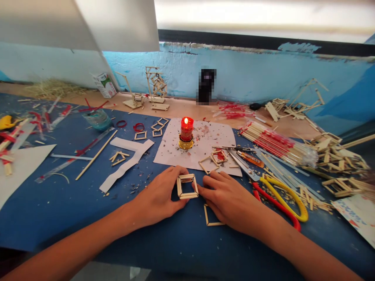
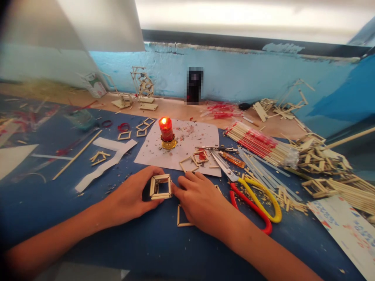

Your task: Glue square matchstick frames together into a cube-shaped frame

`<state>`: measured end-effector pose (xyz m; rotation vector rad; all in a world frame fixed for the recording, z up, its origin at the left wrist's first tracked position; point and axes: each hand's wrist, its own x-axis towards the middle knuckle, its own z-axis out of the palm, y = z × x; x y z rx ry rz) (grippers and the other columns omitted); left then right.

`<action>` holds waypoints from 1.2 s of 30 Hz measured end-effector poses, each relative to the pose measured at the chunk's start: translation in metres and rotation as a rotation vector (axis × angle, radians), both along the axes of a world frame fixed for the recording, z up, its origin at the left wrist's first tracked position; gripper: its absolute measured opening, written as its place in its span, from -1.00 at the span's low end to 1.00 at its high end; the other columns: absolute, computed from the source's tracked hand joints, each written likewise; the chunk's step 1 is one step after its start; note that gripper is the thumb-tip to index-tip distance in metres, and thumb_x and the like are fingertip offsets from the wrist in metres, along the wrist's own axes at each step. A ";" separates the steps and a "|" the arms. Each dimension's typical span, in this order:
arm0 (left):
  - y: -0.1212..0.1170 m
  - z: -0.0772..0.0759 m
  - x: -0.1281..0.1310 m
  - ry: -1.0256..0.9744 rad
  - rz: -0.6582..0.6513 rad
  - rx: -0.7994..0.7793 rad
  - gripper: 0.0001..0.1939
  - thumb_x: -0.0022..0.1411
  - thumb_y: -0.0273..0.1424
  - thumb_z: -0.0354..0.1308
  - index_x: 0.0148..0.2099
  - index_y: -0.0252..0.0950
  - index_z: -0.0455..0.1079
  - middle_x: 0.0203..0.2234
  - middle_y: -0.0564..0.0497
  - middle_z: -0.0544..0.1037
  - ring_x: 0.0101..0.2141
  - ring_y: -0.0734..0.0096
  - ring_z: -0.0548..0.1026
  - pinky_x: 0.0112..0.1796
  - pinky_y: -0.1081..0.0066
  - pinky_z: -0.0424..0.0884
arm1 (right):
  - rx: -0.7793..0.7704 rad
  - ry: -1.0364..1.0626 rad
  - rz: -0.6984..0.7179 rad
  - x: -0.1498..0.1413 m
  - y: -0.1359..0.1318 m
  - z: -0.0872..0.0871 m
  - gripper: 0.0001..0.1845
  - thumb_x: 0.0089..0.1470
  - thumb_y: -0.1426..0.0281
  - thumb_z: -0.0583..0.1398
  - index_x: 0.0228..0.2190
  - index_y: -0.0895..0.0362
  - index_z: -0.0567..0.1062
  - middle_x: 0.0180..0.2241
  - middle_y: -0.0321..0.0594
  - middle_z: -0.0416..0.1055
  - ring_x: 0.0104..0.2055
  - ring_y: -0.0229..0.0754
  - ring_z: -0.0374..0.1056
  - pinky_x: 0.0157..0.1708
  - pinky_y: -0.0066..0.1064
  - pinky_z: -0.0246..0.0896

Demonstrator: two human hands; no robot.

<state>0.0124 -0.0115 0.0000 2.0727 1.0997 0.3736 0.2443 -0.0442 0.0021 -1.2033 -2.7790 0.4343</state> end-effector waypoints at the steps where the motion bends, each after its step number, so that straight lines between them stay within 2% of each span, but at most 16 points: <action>1: 0.000 0.000 -0.001 0.001 -0.008 0.014 -0.62 0.12 -0.51 0.26 0.00 -0.19 0.32 -0.20 0.06 0.51 -0.22 0.27 0.52 -0.20 0.34 0.40 | 0.006 -0.002 0.001 0.000 0.000 0.000 -0.75 0.32 0.48 0.14 -0.02 0.11 0.51 -0.16 -0.13 0.44 -0.12 -0.01 0.26 -0.05 -0.14 0.19; 6: 0.002 -0.003 -0.003 0.011 -0.043 0.046 -0.62 0.13 -0.50 0.28 0.00 -0.18 0.34 -0.19 0.07 0.51 -0.19 0.26 0.51 -0.16 0.32 0.39 | 0.013 -0.017 -0.005 -0.001 0.000 0.001 -0.75 0.31 0.48 0.15 -0.02 0.11 0.51 -0.17 -0.14 0.46 -0.12 -0.01 0.29 -0.06 -0.13 0.22; 11: 0.004 -0.003 -0.002 0.000 -0.029 0.029 -0.62 0.16 -0.46 0.29 0.02 -0.17 0.33 -0.15 0.06 0.52 -0.17 0.25 0.52 -0.16 0.32 0.39 | 0.057 -0.043 0.004 -0.002 -0.006 0.007 -0.62 0.26 0.52 0.18 0.09 0.14 0.48 -0.12 -0.10 0.47 -0.04 0.04 0.33 0.04 -0.06 0.26; 14: 0.004 -0.001 -0.002 0.018 -0.007 -0.006 -0.58 0.16 -0.43 0.30 0.05 -0.17 0.32 -0.13 0.04 0.53 -0.16 0.22 0.53 -0.16 0.31 0.40 | 0.112 -0.011 -0.033 0.011 -0.016 0.015 -0.61 0.30 0.49 0.14 0.13 0.13 0.48 -0.11 -0.09 0.49 -0.06 0.04 0.38 0.01 -0.04 0.30; 16: 0.003 0.000 -0.003 0.048 -0.001 -0.019 -0.56 0.18 -0.41 0.30 0.08 -0.17 0.30 -0.10 0.02 0.53 -0.15 0.20 0.53 -0.16 0.29 0.40 | 0.126 0.030 -0.140 0.036 -0.022 0.020 -0.66 0.34 0.43 0.11 0.08 0.07 0.53 -0.11 -0.10 0.52 -0.10 0.01 0.44 -0.04 -0.07 0.35; 18: 0.003 0.001 -0.003 0.077 0.005 -0.025 -0.56 0.19 -0.38 0.30 0.10 -0.16 0.30 -0.08 0.01 0.54 -0.15 0.18 0.53 -0.16 0.28 0.40 | 0.098 0.026 -0.329 0.073 -0.026 0.024 -0.68 0.38 0.33 0.08 0.00 0.01 0.58 -0.09 -0.10 0.55 -0.09 0.01 0.48 -0.09 -0.13 0.38; 21: 0.003 0.001 -0.004 0.100 0.011 -0.026 -0.57 0.21 -0.34 0.29 0.10 -0.15 0.29 -0.08 0.00 0.55 -0.16 0.16 0.54 -0.17 0.27 0.39 | 0.185 -0.036 -0.639 0.139 -0.025 0.026 -0.64 0.33 0.23 0.06 -0.17 0.05 0.63 -0.17 -0.05 0.61 -0.21 0.07 0.54 -0.18 -0.11 0.39; 23: 0.004 0.001 -0.004 0.113 0.011 -0.030 -0.57 0.22 -0.32 0.28 0.10 -0.14 0.28 -0.07 0.00 0.56 -0.15 0.15 0.54 -0.15 0.26 0.39 | 0.187 -0.065 -0.747 0.174 -0.021 0.023 -0.64 0.31 0.21 0.07 -0.24 0.07 0.64 -0.26 -0.05 0.63 -0.30 0.07 0.54 -0.27 -0.13 0.37; 25: 0.004 0.000 -0.004 0.129 0.016 -0.035 -0.56 0.23 -0.30 0.28 0.11 -0.14 0.27 -0.05 -0.01 0.56 -0.14 0.14 0.55 -0.13 0.25 0.40 | 0.166 -0.075 -0.784 0.194 -0.015 0.019 -0.65 0.28 0.21 0.09 -0.27 0.07 0.64 -0.28 -0.07 0.65 -0.32 0.06 0.55 -0.32 -0.18 0.34; 27: 0.004 -0.001 -0.005 0.138 0.021 -0.037 -0.56 0.24 -0.28 0.28 0.13 -0.14 0.26 -0.03 -0.03 0.56 -0.13 0.13 0.55 -0.12 0.24 0.41 | 0.121 -0.073 -0.772 0.199 -0.010 0.014 -0.67 0.26 0.21 0.12 -0.29 0.06 0.65 -0.31 -0.12 0.66 -0.34 0.01 0.55 -0.36 -0.25 0.32; 31: 0.003 -0.003 -0.006 0.136 0.025 -0.025 -0.56 0.27 -0.26 0.25 0.15 -0.14 0.25 -0.02 -0.05 0.56 -0.11 0.11 0.56 -0.11 0.23 0.43 | 0.043 -0.061 -0.718 0.186 0.000 0.009 -0.68 0.25 0.21 0.14 -0.31 0.06 0.67 -0.36 -0.20 0.65 -0.39 -0.10 0.52 -0.38 -0.33 0.28; 36: 0.002 -0.005 -0.006 0.104 0.062 0.021 -0.58 0.23 -0.27 0.27 0.12 -0.13 0.31 -0.07 -0.03 0.60 -0.14 0.10 0.59 -0.13 0.25 0.46 | 0.036 -0.054 -0.709 0.171 0.008 0.014 -0.69 0.25 0.25 0.13 -0.32 0.08 0.65 -0.38 -0.19 0.63 -0.38 -0.10 0.49 -0.37 -0.33 0.25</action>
